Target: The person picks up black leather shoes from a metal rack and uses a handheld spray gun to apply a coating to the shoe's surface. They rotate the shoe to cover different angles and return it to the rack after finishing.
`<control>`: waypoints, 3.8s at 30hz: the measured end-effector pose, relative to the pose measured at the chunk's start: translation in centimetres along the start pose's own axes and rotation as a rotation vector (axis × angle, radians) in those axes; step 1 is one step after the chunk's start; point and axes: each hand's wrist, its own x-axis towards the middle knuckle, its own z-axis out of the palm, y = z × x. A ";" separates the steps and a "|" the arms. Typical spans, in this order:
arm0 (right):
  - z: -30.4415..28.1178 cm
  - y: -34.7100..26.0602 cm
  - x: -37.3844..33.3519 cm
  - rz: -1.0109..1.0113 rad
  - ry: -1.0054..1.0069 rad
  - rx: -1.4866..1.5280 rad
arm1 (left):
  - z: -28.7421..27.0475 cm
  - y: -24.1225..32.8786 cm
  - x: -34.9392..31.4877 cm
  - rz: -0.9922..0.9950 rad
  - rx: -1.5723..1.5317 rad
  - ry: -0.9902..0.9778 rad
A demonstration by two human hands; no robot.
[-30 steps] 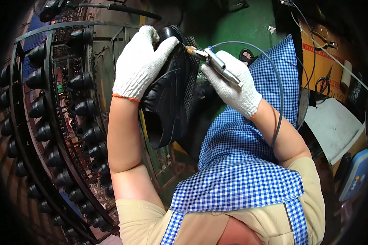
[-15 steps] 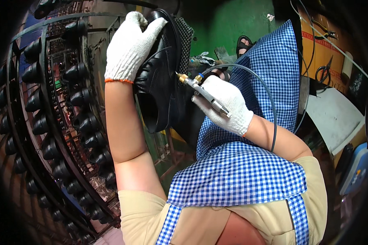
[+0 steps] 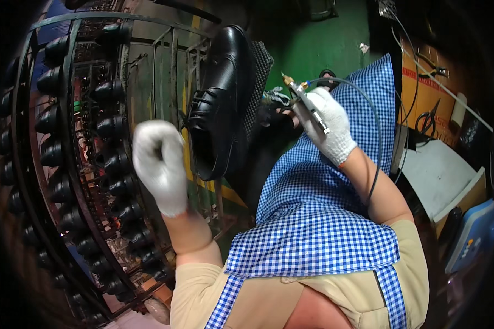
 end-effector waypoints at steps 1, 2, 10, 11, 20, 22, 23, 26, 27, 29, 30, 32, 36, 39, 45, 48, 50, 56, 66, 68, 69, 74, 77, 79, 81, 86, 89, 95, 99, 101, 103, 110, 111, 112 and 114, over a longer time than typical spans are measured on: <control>0.2 -0.5 0.2 0.053 -0.039 0.068 | -0.3 0.2 -2.1 -0.056 -0.025 -0.031; 0.8 -0.8 0.5 0.065 -0.084 0.118 | -0.6 1.0 -3.7 -0.125 -0.038 -0.061; 2.2 -1.1 -1.3 -0.026 -0.201 0.108 | -0.7 0.4 -6.9 0.025 0.202 -0.495; 1.7 -1.2 -1.2 -0.010 -0.142 0.121 | -0.2 0.5 -7.2 0.029 0.172 -0.454; 0.2 -2.3 2.1 -0.001 0.034 0.340 | 0.8 0.7 -7.7 0.044 0.143 -0.418; 0.6 -2.3 2.5 0.000 0.014 0.303 | 0.9 0.6 -7.7 0.038 0.135 -0.413; 0.7 -2.2 2.7 0.000 0.005 0.286 | 0.9 0.6 -7.8 0.030 0.137 -0.417; 1.3 -1.7 2.8 -0.035 0.012 0.308 | 0.9 0.6 -7.9 0.013 0.132 -0.420; 1.5 -1.6 2.7 -0.031 0.010 0.328 | 0.9 0.6 -7.9 0.009 0.129 -0.420; 1.9 -1.6 2.5 -0.021 0.004 0.369 | 0.8 0.6 -7.8 0.001 0.126 -0.425; 1.9 -1.6 2.6 -0.036 0.002 0.349 | 0.8 0.6 -7.8 -0.003 0.125 -0.428; 1.4 -1.9 2.8 -0.070 0.000 0.305 | 0.8 0.7 -7.7 -0.005 0.126 -0.435; 1.8 -1.4 2.8 -0.040 0.005 0.323 | 0.8 0.6 -7.5 0.008 0.124 -0.466; 2.0 -1.1 3.7 0.021 0.041 0.313 | 0.6 0.4 -7.4 0.019 0.140 -0.472; 1.5 -0.2 8.2 0.048 0.033 0.289 | 0.5 0.0 -7.2 0.052 0.127 -0.485; 1.0 0.6 9.0 0.024 0.125 0.264 | 0.4 0.4 -7.3 0.007 0.118 -0.508; 0.4 0.8 8.4 0.061 0.113 0.130 | 0.1 0.8 -6.7 0.043 0.101 -0.510; 1.5 0.9 5.2 0.038 -0.003 0.187 | -1.2 -1.4 -6.1 0.213 0.063 -0.541; 3.5 -0.1 3.1 0.333 -0.121 0.394 | -9.1 -1.4 -6.5 0.107 -0.277 -0.187; 4.3 -0.9 2.6 0.307 -0.100 0.297 | -9.3 -2.0 -5.6 0.056 -0.036 -0.040; 4.0 -1.7 2.6 0.443 -0.150 0.378 | -9.0 -2.5 -3.9 0.067 -0.020 0.034; 3.1 -1.5 2.6 0.311 -0.102 0.187 | -6.9 -8.9 9.7 0.126 0.155 0.309; 2.0 -2.8 2.4 0.352 -0.165 0.137 | -7.3 -14.3 17.4 0.076 0.281 0.421; 2.3 -2.5 2.2 0.350 -0.208 0.146 | -8.0 -19.0 21.6 0.028 0.384 0.497; 2.2 -2.5 2.0 0.377 -0.258 0.132 | -8.3 -22.8 24.3 -0.071 0.502 0.477; 2.7 -2.4 -0.4 0.219 -0.193 0.090 | -12.5 -32.9 28.3 -0.316 0.813 0.247; 2.1 -1.5 -0.6 0.203 -0.156 0.040 | -10.5 -26.8 30.7 -0.255 0.714 0.492; 1.2 -3.6 -0.6 0.092 -0.144 0.021 | -8.9 -27.3 36.7 -0.483 0.596 0.298; 1.2 -3.8 -1.9 0.093 -0.129 0.057 | -5.4 -27.3 36.6 -0.525 0.667 0.253; 1.7 -2.9 -1.2 0.166 -0.157 0.146 | -4.8 -24.7 35.4 -0.455 0.626 0.292; 2.1 -1.7 -0.9 0.148 -0.147 0.132 | -2.6 -21.6 32.9 -0.322 0.529 0.282; 2.9 -1.5 0.4 0.141 -0.153 0.178 | -2.9 -5.9 10.1 0.185 0.050 0.278; 2.6 -1.4 0.7 0.162 -0.159 0.154 | -2.4 -4.5 7.4 0.227 -0.007 0.192; 2.6 -1.5 1.1 0.169 -0.175 0.143 | -2.4 -3.2 4.5 0.262 -0.047 0.118; 3.0 -1.5 0.7 0.141 -0.111 0.113 | -2.0 0.6 -1.1 0.211 -0.049 -0.045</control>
